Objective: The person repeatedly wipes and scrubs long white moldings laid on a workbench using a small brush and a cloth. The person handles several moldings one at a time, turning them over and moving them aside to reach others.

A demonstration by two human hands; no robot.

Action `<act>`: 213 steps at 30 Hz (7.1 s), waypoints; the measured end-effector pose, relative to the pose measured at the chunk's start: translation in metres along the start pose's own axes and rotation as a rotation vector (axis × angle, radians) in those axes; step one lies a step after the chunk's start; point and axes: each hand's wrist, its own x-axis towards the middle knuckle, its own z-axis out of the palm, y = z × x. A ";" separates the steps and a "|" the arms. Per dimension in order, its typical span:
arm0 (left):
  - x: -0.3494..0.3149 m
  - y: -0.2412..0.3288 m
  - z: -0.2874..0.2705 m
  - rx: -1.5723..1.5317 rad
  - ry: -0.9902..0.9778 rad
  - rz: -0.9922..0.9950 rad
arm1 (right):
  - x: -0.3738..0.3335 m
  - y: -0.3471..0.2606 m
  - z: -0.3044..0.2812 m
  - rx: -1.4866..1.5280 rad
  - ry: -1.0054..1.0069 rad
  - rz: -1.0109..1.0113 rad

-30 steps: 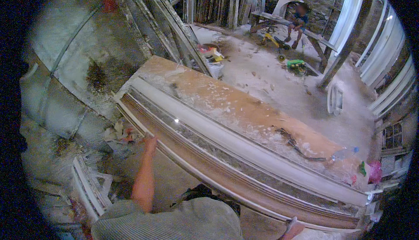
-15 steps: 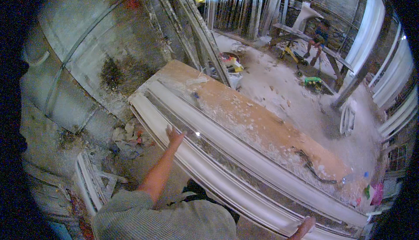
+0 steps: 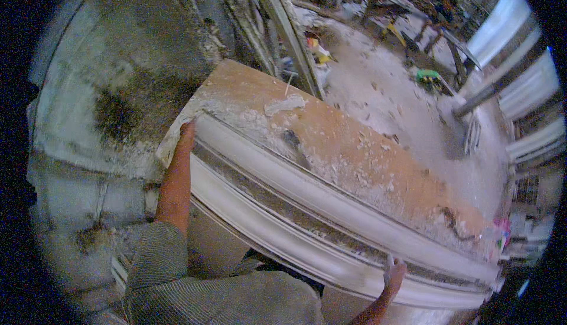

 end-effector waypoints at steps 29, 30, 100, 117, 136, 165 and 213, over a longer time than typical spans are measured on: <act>0.015 0.014 -0.013 -0.323 -0.144 0.261 | -0.033 -0.195 0.008 0.390 -0.023 0.251; 0.009 0.012 -0.013 -0.457 -0.162 0.307 | -0.036 -0.193 0.011 0.363 -0.010 0.258; -0.429 0.098 0.094 -0.193 -0.212 0.037 | 0.083 0.322 -0.052 0.851 0.357 0.694; -0.473 0.057 0.145 0.741 -0.179 0.754 | 0.202 0.281 -0.044 0.119 0.218 0.421; -0.412 0.063 0.047 0.099 -0.585 0.637 | 0.220 -0.362 0.090 0.421 -0.008 -0.662; -0.086 -0.085 -0.224 0.220 0.001 0.548 | 0.091 -0.794 0.175 -0.825 0.446 -1.284; -0.375 -0.030 -0.093 0.671 -0.573 0.787 | 0.098 -0.610 0.120 0.767 -0.600 -0.812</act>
